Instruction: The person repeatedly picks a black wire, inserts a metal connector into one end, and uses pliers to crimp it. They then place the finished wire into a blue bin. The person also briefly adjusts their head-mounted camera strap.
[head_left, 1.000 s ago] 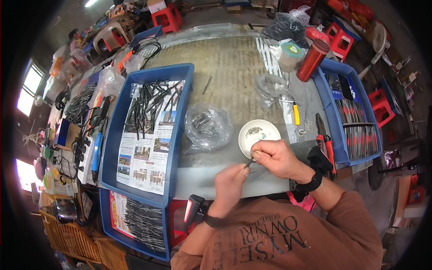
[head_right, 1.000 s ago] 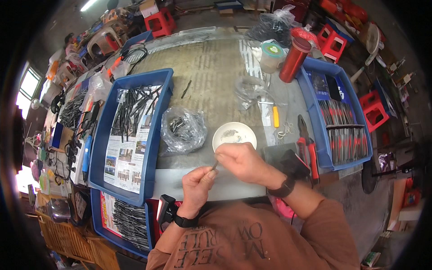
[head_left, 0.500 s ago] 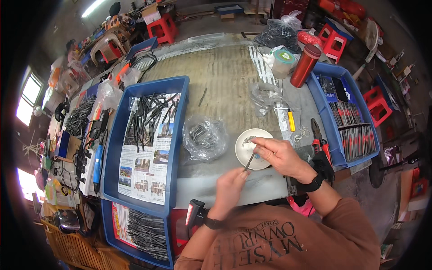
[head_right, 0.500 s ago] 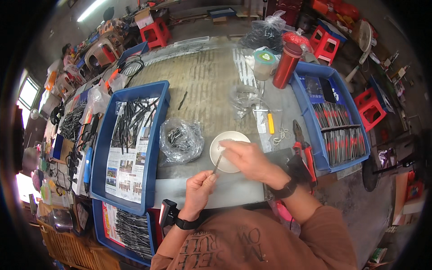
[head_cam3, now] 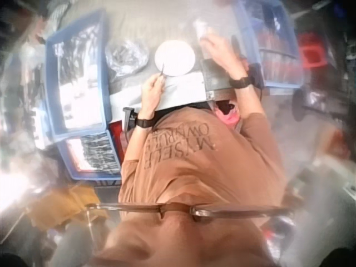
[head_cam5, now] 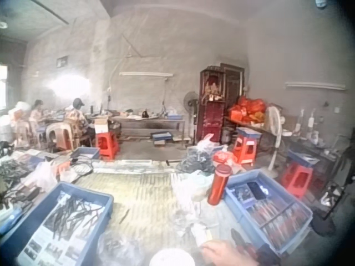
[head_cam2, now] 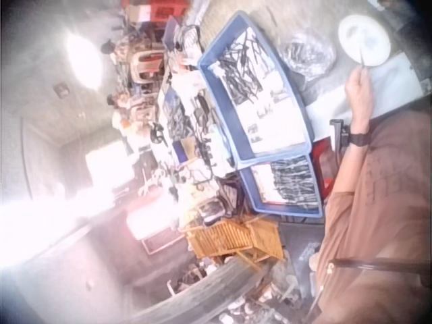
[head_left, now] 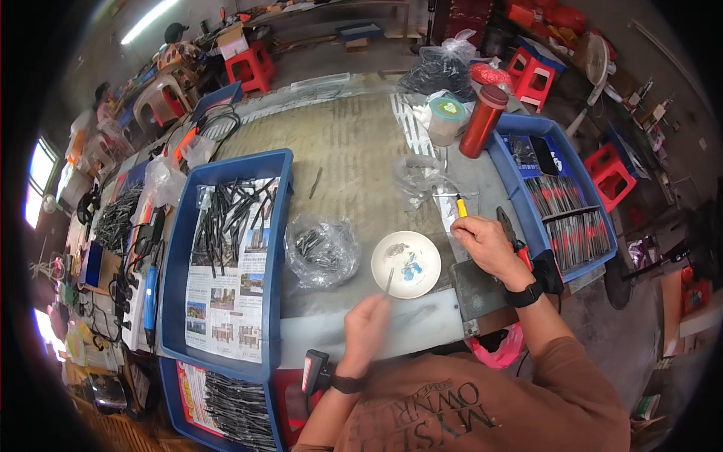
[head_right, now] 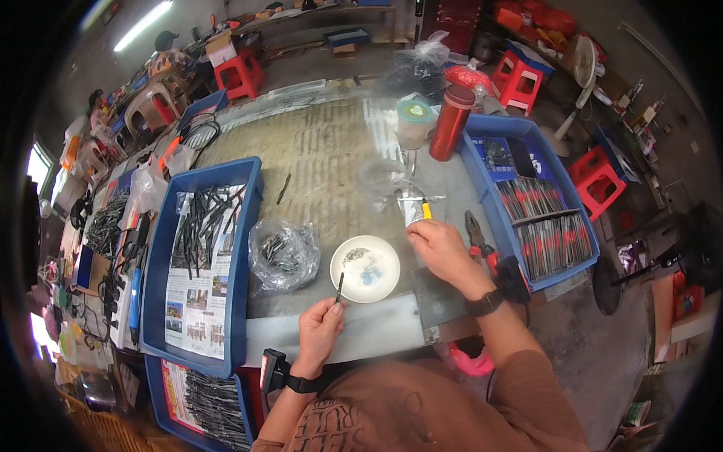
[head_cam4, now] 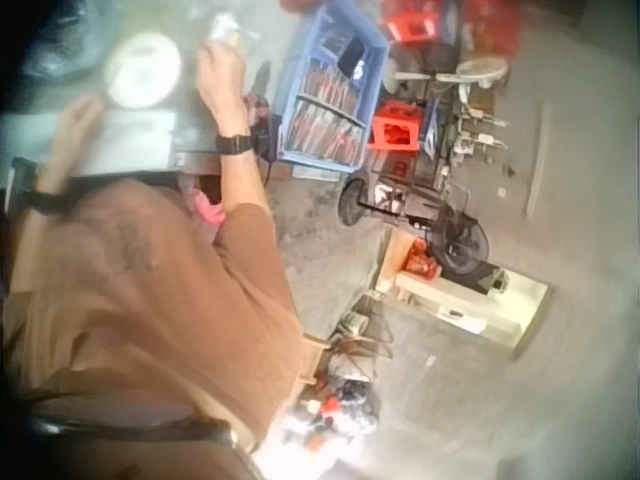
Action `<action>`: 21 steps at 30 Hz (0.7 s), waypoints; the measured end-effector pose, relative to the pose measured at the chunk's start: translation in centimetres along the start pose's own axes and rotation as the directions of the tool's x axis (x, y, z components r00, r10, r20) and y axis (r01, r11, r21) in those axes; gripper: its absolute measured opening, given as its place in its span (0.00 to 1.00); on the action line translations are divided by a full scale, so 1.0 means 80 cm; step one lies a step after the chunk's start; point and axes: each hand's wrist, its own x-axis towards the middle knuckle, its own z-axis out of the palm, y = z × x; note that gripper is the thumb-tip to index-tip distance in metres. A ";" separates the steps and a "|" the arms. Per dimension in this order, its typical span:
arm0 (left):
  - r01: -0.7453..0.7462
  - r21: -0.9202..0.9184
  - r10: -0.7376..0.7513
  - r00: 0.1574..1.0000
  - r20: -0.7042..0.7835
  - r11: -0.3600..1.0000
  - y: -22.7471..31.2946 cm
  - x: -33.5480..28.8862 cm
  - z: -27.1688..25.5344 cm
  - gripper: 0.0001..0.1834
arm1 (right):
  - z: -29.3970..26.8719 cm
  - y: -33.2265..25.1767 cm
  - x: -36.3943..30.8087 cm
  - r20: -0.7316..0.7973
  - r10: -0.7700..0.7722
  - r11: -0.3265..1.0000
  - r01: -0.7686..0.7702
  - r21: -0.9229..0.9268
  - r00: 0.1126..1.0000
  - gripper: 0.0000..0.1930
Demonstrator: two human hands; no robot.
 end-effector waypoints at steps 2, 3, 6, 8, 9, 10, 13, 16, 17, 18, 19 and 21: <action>0.011 0.002 -0.011 1.000 0.012 1.000 -0.003 0.001 -0.002 0.08 | -0.003 0.010 0.002 0.015 0.009 1.000 -0.009 -0.029 1.000 0.07; 0.012 0.002 -0.012 1.000 0.016 1.000 -0.004 0.002 -0.003 0.08 | -0.001 0.013 0.004 0.022 0.029 0.998 -0.028 -0.056 0.999 0.08; 0.097 -0.058 -0.096 0.995 0.021 0.994 -0.007 0.002 -0.008 0.09 | 0.000 0.022 0.008 0.056 0.018 0.997 -0.014 -0.081 0.998 0.08; 0.055 -0.075 -0.053 0.998 0.025 0.996 -0.009 0.003 -0.008 0.09 | 0.002 0.026 0.011 0.074 -0.024 0.995 0.031 -0.098 0.997 0.07; 0.075 -0.074 -0.074 0.997 0.020 0.994 -0.010 0.002 -0.007 0.09 | 0.003 0.027 0.013 0.084 -0.038 0.993 0.047 -0.104 0.996 0.07; 0.050 -0.078 -0.049 0.999 0.018 0.996 -0.011 0.002 -0.007 0.08 | 0.004 0.027 0.015 0.101 -0.036 0.994 0.047 -0.103 0.994 0.07; 0.039 -0.072 -0.039 0.999 -0.001 0.997 -0.011 0.001 -0.005 0.08 | 0.011 0.026 0.020 0.122 -0.097 0.990 0.108 -0.091 0.988 0.07; 0.027 -0.064 -0.027 1.000 -0.013 0.998 -0.012 0.000 -0.005 0.08 | 0.021 0.024 0.025 0.163 -0.141 0.981 0.160 -0.110 0.977 0.07; 0.023 -0.061 -0.024 1.000 -0.008 0.998 -0.012 0.000 -0.006 0.08 | 0.024 0.024 0.027 0.167 -0.163 0.975 0.184 -0.123 0.972 0.07; 0.020 -0.057 -0.020 1.000 -0.003 0.998 -0.013 0.000 -0.006 0.09 | 0.026 0.025 0.028 0.172 -0.182 0.970 0.206 -0.132 0.968 0.07; 0.018 -0.058 -0.018 1.000 -0.001 0.998 -0.014 -0.001 -0.007 0.09 | 0.028 0.025 0.030 0.177 -0.201 0.964 0.227 -0.140 0.963 0.07; 0.017 -0.062 -0.016 1.000 0.001 0.998 -0.016 -0.001 -0.008 0.09 | 0.031 0.027 0.034 0.211 -0.211 0.953 0.249 -0.174 0.954 0.06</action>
